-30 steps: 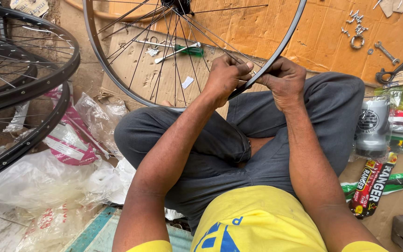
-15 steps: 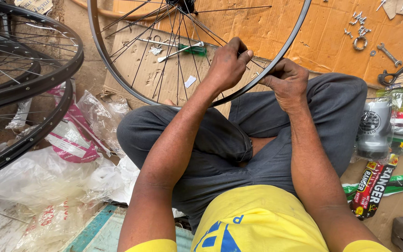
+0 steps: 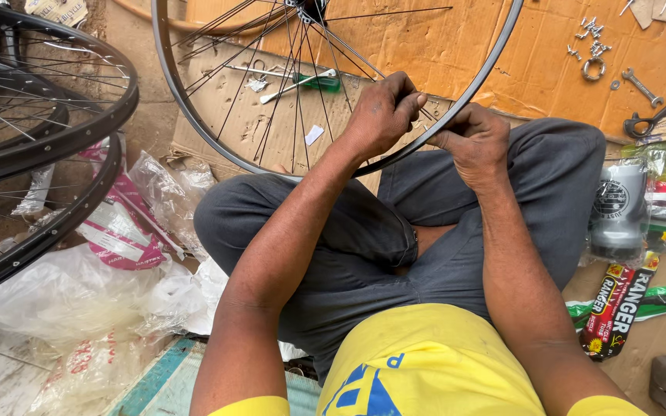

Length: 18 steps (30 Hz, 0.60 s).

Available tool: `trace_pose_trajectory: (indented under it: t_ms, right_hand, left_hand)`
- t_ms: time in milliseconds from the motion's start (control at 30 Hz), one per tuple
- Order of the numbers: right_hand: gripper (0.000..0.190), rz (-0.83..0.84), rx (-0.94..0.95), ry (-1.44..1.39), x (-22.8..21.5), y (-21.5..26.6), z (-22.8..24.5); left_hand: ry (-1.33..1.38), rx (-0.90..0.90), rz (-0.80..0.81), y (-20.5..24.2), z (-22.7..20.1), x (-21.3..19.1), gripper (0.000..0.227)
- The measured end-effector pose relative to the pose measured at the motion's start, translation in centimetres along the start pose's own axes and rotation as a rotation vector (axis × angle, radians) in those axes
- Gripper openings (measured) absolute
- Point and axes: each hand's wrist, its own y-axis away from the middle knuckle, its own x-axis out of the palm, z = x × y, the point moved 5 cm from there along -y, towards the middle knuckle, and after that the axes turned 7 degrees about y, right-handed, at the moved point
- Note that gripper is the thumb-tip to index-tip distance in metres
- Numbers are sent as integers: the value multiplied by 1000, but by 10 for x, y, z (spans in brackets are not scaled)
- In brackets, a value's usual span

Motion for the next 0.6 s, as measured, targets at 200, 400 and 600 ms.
trace_pose_trajectory:
  t_ms: [200, 400, 600]
  right_hand:
    - [19, 15, 47, -118, 3, -1, -3]
    - [20, 15, 10, 10, 7, -1, -4]
    - [18, -10, 41, -88, 9, -3, -5]
  left_hand:
    - [-333, 282, -67, 0, -5, 0, 24]
    - [-470, -8, 130, -4, 9, 1, 27]
    - [-157, 22, 60, 2, -7, -9, 23]
